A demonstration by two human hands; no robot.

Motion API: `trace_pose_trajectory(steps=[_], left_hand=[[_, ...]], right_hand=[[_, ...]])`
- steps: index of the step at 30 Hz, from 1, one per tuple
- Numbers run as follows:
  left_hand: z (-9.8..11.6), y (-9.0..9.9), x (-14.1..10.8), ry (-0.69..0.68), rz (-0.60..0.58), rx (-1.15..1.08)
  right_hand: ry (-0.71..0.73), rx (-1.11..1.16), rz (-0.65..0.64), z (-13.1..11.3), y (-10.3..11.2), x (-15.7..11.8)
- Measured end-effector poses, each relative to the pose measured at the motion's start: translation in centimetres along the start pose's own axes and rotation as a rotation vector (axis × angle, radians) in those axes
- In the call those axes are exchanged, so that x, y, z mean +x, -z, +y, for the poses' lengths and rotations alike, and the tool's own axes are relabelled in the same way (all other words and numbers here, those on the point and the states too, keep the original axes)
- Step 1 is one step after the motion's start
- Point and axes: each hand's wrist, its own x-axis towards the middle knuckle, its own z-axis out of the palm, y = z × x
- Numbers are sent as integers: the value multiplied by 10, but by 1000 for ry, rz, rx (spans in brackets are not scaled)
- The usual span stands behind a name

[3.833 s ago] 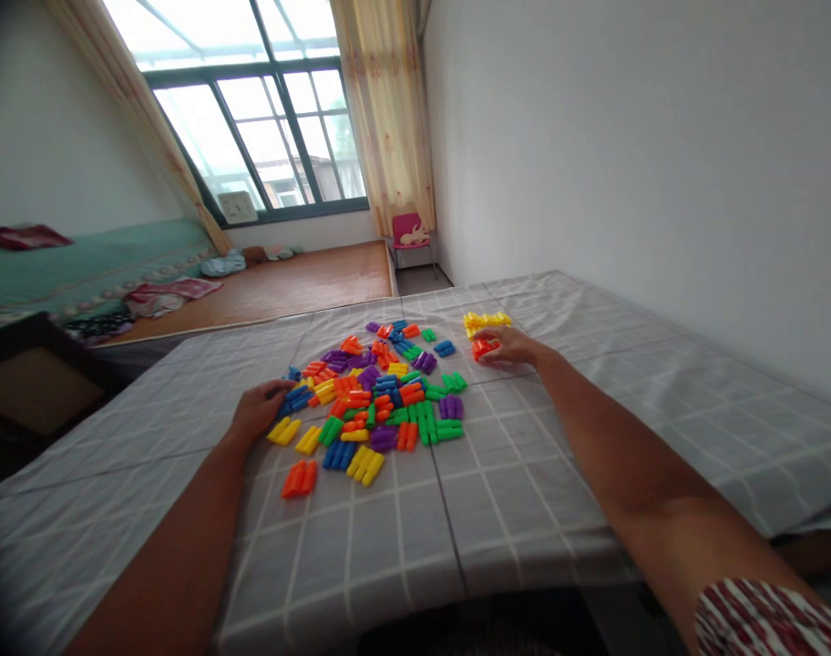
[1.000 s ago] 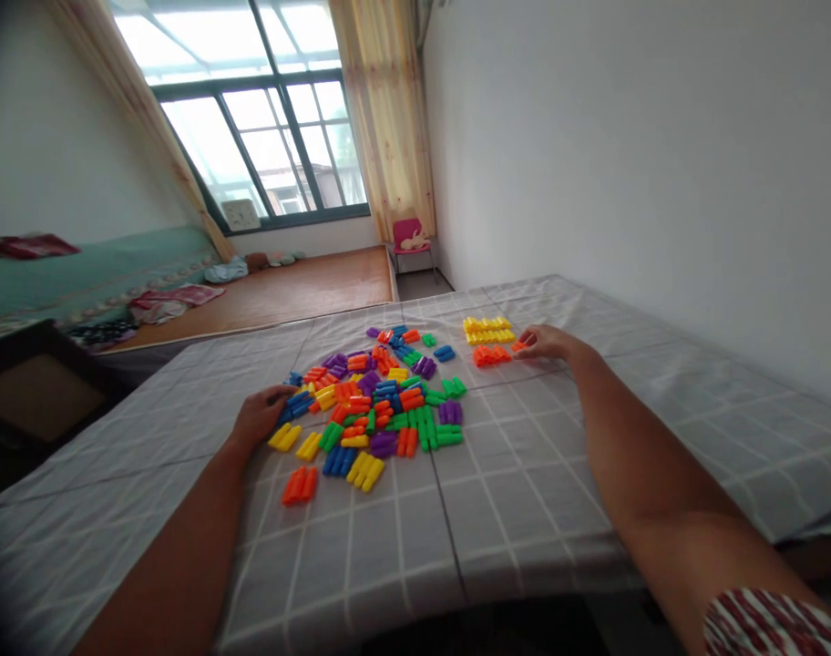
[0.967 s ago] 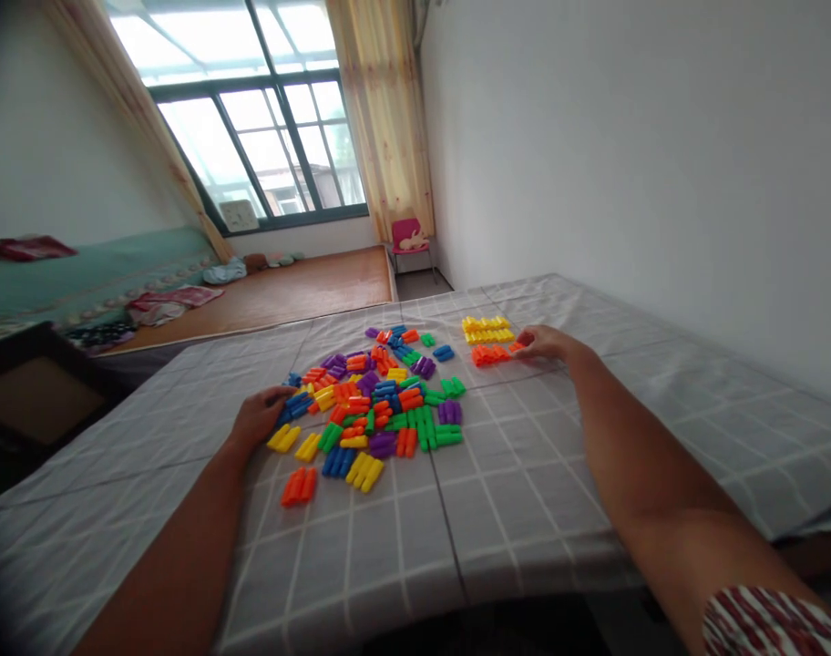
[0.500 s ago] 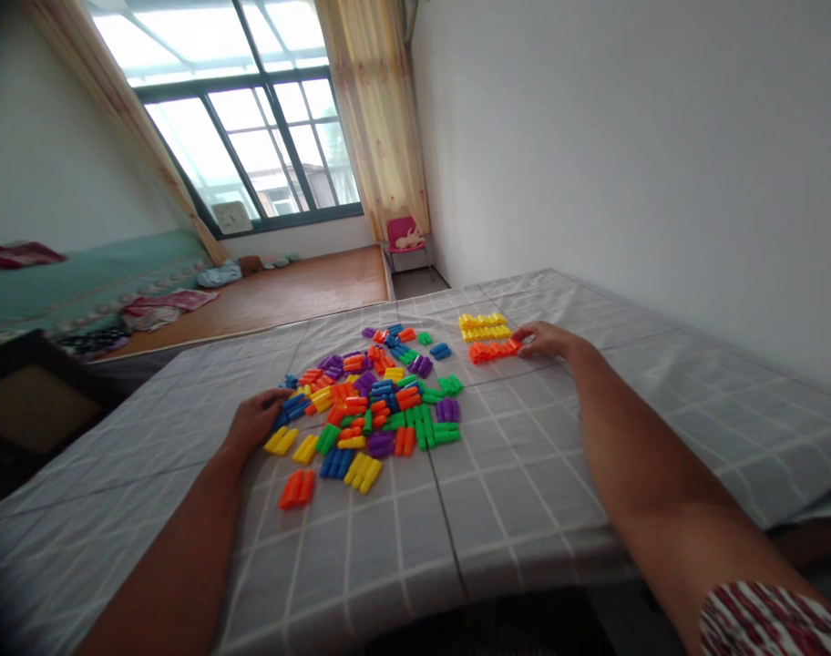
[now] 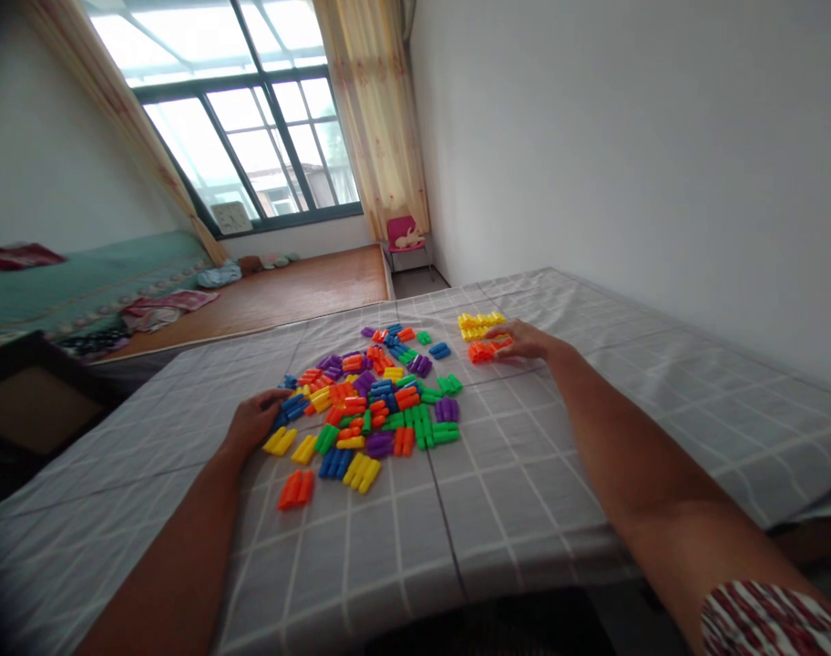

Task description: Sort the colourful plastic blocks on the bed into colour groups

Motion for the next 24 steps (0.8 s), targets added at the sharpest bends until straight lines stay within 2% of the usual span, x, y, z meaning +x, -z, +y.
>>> trace_pose_trajectory(steps=[4,10,12,14,16,18,24], left_hand=[[-2,-1,1,4,-11,5],[-8,-4,3,-15,-17,14],[-8,-6,3,-21,-12,3],[-7,-7,2,-28,-6,-6],[-6,-8,2,-19,6,-2],[-6,-10,2,-10,13,9],[-5,-14,2,25,11,40]], right_hand=[[6,54,-17,6,-5,2],[-13,63,-46,5,2,-3],[-20,48,4,2,5,-4],[-32,52,111,-6,4,-2],[-26,75,204,-21,-1,4],[27,91,213,-42,-11,14],[329,-104,21,-122,-56,73]])
